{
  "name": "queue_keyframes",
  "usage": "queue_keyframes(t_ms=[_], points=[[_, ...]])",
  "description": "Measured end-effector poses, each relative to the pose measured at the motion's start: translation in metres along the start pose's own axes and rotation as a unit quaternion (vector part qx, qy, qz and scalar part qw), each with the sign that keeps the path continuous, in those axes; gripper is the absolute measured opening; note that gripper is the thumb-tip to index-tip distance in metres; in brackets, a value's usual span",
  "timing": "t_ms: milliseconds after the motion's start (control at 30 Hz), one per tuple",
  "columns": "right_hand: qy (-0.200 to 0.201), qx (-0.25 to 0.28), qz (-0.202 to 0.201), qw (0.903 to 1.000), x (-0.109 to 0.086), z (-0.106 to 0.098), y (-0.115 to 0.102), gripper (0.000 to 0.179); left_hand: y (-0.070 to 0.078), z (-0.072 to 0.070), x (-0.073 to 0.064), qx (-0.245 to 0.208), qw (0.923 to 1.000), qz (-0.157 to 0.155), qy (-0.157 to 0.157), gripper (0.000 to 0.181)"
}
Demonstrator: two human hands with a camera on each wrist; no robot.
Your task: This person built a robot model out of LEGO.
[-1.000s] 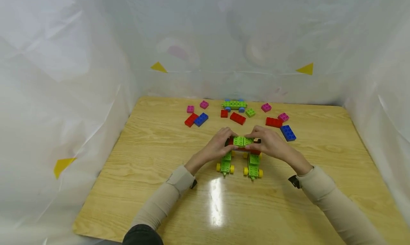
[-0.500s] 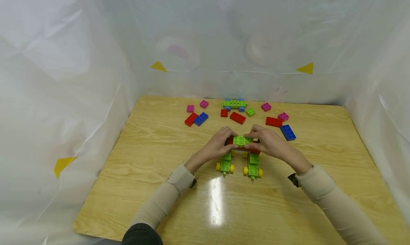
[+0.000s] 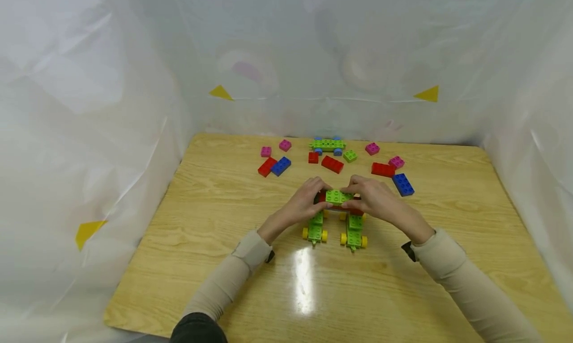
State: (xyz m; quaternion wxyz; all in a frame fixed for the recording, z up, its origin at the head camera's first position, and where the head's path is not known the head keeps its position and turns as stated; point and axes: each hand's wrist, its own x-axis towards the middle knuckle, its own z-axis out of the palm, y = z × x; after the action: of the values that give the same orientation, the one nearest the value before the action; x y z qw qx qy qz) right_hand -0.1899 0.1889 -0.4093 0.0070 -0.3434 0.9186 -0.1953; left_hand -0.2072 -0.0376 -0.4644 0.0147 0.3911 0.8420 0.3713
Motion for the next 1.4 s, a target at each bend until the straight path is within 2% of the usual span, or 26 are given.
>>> queue_keyframes(t_ms=[233, 467, 667, 867, 1133, 1400], points=[[0.002, 0.003, 0.013, 0.9999, 0.001, 0.0, 0.001, 0.036, 0.0, 0.0, 0.001, 0.004, 1.0, 0.003, 0.005, 0.03], [-0.008, 0.025, 0.032, 0.9991, -0.001, 0.003, 0.003, 0.038, -0.001, 0.0, 0.001, 0.027, 0.9995, 0.013, -0.007, 0.034], [0.029, 0.058, 0.021, 0.9976, -0.005, 0.012, 0.005, 0.036, 0.0, -0.002, 0.0, 0.035, 0.9993, 0.013, -0.008, 0.036], [0.056, 0.104, 0.039, 0.9922, -0.01, 0.018, 0.008, 0.036, 0.001, -0.003, 0.001, 0.042, 0.9989, 0.012, -0.016, 0.037], [0.079, 0.115, 0.031, 0.9897, -0.015, 0.023, 0.012, 0.035, 0.002, -0.001, 0.001, 0.052, 0.9984, 0.001, -0.021, 0.04], [0.097, 0.14, 0.041, 0.9845, -0.02, 0.033, 0.013, 0.036, 0.002, 0.0, 0.0, 0.046, 0.9989, -0.003, -0.01, 0.039]])
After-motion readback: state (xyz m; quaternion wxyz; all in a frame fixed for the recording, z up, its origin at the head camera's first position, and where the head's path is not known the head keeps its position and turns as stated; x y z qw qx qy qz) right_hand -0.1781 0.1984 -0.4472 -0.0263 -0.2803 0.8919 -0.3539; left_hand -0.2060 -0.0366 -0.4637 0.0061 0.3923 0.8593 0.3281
